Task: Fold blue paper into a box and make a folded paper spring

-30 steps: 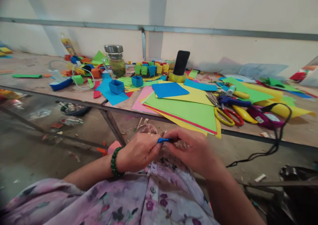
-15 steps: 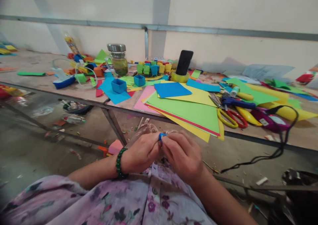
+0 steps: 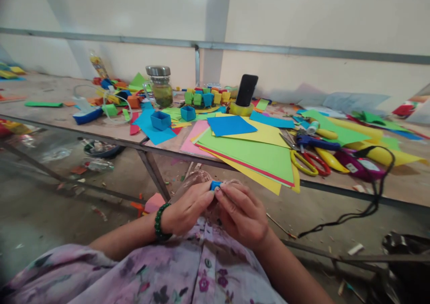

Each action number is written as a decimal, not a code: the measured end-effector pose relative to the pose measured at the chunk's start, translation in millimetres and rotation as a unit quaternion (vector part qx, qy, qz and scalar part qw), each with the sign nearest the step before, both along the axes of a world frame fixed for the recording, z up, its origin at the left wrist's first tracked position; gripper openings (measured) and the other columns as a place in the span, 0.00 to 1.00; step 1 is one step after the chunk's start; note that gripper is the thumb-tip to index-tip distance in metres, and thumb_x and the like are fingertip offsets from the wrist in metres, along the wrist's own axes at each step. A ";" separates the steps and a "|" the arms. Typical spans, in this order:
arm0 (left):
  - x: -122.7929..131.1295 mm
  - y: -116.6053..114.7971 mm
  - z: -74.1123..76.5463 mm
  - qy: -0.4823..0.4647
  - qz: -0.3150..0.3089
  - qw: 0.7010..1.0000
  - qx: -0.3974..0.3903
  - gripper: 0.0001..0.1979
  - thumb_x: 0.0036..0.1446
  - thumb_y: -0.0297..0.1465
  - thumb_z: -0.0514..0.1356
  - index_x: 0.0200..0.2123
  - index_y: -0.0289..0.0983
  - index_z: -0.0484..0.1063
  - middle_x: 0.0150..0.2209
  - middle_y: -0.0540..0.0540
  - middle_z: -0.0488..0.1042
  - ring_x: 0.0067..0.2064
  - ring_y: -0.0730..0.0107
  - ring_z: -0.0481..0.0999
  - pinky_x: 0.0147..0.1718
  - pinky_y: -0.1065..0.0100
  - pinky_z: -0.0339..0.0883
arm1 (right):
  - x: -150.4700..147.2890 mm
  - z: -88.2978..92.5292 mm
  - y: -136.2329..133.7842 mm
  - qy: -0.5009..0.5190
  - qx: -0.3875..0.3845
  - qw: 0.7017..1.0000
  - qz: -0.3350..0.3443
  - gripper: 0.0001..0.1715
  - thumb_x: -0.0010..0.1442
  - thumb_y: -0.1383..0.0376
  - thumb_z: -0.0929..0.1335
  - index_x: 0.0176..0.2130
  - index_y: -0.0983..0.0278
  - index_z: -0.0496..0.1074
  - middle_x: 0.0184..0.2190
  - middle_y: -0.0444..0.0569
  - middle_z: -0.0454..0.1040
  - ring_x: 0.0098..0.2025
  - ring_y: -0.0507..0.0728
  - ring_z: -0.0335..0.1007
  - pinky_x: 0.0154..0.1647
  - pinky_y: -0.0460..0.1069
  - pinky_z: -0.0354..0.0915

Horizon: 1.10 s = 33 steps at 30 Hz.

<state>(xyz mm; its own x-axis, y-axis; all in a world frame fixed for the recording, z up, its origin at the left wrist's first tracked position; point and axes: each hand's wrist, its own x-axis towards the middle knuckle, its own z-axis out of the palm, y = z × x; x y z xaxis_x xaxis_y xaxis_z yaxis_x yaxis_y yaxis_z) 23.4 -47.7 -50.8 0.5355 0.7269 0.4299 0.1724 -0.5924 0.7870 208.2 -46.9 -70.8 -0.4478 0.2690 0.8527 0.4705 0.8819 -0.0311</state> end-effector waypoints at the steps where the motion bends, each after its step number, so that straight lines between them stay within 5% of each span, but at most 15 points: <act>1: -1.1 0.2 -0.1 -0.008 0.002 1.000 -0.013 0.14 0.66 0.34 0.40 0.29 0.38 0.56 0.28 0.49 0.63 0.30 0.71 0.60 0.33 0.68 0.58 | 0.7 -0.4 0.2 0.016 -0.014 1.000 0.014 0.35 0.53 0.77 0.69 0.58 0.58 0.68 0.43 0.54 0.77 0.44 0.62 0.74 0.41 0.57 0.74; 4: -2.9 1.3 -2.5 -0.009 0.022 0.999 -0.032 0.16 0.67 0.35 0.40 0.28 0.38 0.56 0.26 0.50 0.62 0.29 0.72 0.60 0.31 0.68 0.58 | -0.4 4.2 -2.0 0.083 -0.126 0.988 0.043 0.25 0.54 0.75 0.68 0.50 0.57 0.74 0.44 0.53 0.77 0.44 0.61 0.75 0.43 0.58 0.73; 9: -3.3 2.7 -7.0 0.046 0.032 0.998 0.038 0.11 0.65 0.33 0.42 0.35 0.37 0.61 0.35 0.43 0.71 0.36 0.67 0.68 0.39 0.65 0.63 | -9.7 23.5 -2.0 0.147 -0.342 0.928 0.030 0.13 0.57 0.65 0.71 0.43 0.60 0.76 0.37 0.50 0.77 0.36 0.56 0.74 0.35 0.50 0.73; 13: -4.2 1.7 -5.9 0.066 0.027 0.997 0.041 0.11 0.65 0.33 0.44 0.34 0.37 0.62 0.32 0.44 0.71 0.34 0.67 0.69 0.38 0.65 0.64 | -13.1 28.8 2.6 0.156 -0.379 0.911 0.049 0.05 0.54 0.65 0.73 0.35 0.60 0.77 0.31 0.48 0.75 0.34 0.55 0.73 0.33 0.49 0.69; 17: -3.4 0.7 -5.6 -0.009 -0.013 1.000 -0.018 0.17 0.67 0.36 0.43 0.32 0.35 0.65 0.30 0.46 0.72 0.31 0.72 0.70 0.34 0.71 0.64 | -14.7 22.6 3.0 0.231 -0.387 0.888 0.094 0.03 0.55 0.66 0.72 0.34 0.60 0.74 0.29 0.44 0.71 0.30 0.53 0.69 0.30 0.48 0.66; 23: -3.1 7.6 -9.8 0.039 0.076 0.986 0.145 0.20 0.67 0.38 0.43 0.32 0.34 0.68 0.29 0.43 0.71 0.31 0.68 0.69 0.35 0.67 0.62 | -18.7 6.2 10.0 0.265 -0.356 0.886 0.136 0.04 0.58 0.62 0.70 0.33 0.60 0.73 0.29 0.45 0.68 0.32 0.54 0.65 0.32 0.49 0.63; 25: -6.2 11.2 -4.2 0.035 0.039 0.994 0.096 0.22 0.66 0.40 0.44 0.31 0.34 0.69 0.28 0.44 0.71 0.31 0.69 0.69 0.35 0.68 0.62 | -16.8 3.5 16.1 0.281 -0.378 0.866 0.171 0.05 0.58 0.61 0.70 0.33 0.60 0.73 0.27 0.44 0.67 0.31 0.54 0.63 0.31 0.48 0.62; 27: -9.8 13.8 3.4 -0.003 -0.057 0.998 -0.041 0.24 0.66 0.44 0.43 0.33 0.33 0.71 0.30 0.44 0.73 0.33 0.69 0.72 0.36 0.69 0.64 | -13.2 4.9 22.1 0.279 -0.395 0.853 0.197 0.05 0.56 0.61 0.71 0.32 0.59 0.74 0.27 0.44 0.67 0.31 0.54 0.63 0.31 0.48 0.62; 29: -11.5 15.0 9.2 -0.059 -0.132 0.969 -0.201 0.28 0.65 0.48 0.43 0.36 0.32 0.72 0.33 0.43 0.74 0.34 0.68 0.73 0.35 0.70 0.65 | -8.9 9.4 26.6 0.253 -0.409 0.851 0.212 0.06 0.54 0.60 0.73 0.32 0.59 0.76 0.27 0.45 0.67 0.32 0.54 0.64 0.31 0.48 0.63; 33: -7.3 15.2 8.7 -0.142 -0.121 0.924 -0.334 0.25 0.56 0.51 0.57 0.34 0.32 0.72 0.29 0.47 0.71 0.29 0.73 0.71 0.30 0.73 0.64 | -2.0 17.4 28.8 0.202 -0.425 0.858 0.203 0.10 0.53 0.56 0.74 0.34 0.58 0.78 0.29 0.46 0.69 0.33 0.54 0.68 0.33 0.49 0.67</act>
<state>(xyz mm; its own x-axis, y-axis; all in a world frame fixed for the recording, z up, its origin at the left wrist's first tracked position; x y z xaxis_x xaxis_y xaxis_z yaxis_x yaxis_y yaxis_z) 16.1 -32.5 -42.0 0.6515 0.7548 0.0759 -0.1701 0.0478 0.9843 206.2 -18.1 -53.4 -0.3657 0.7630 0.5329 -0.0720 0.5477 -0.8336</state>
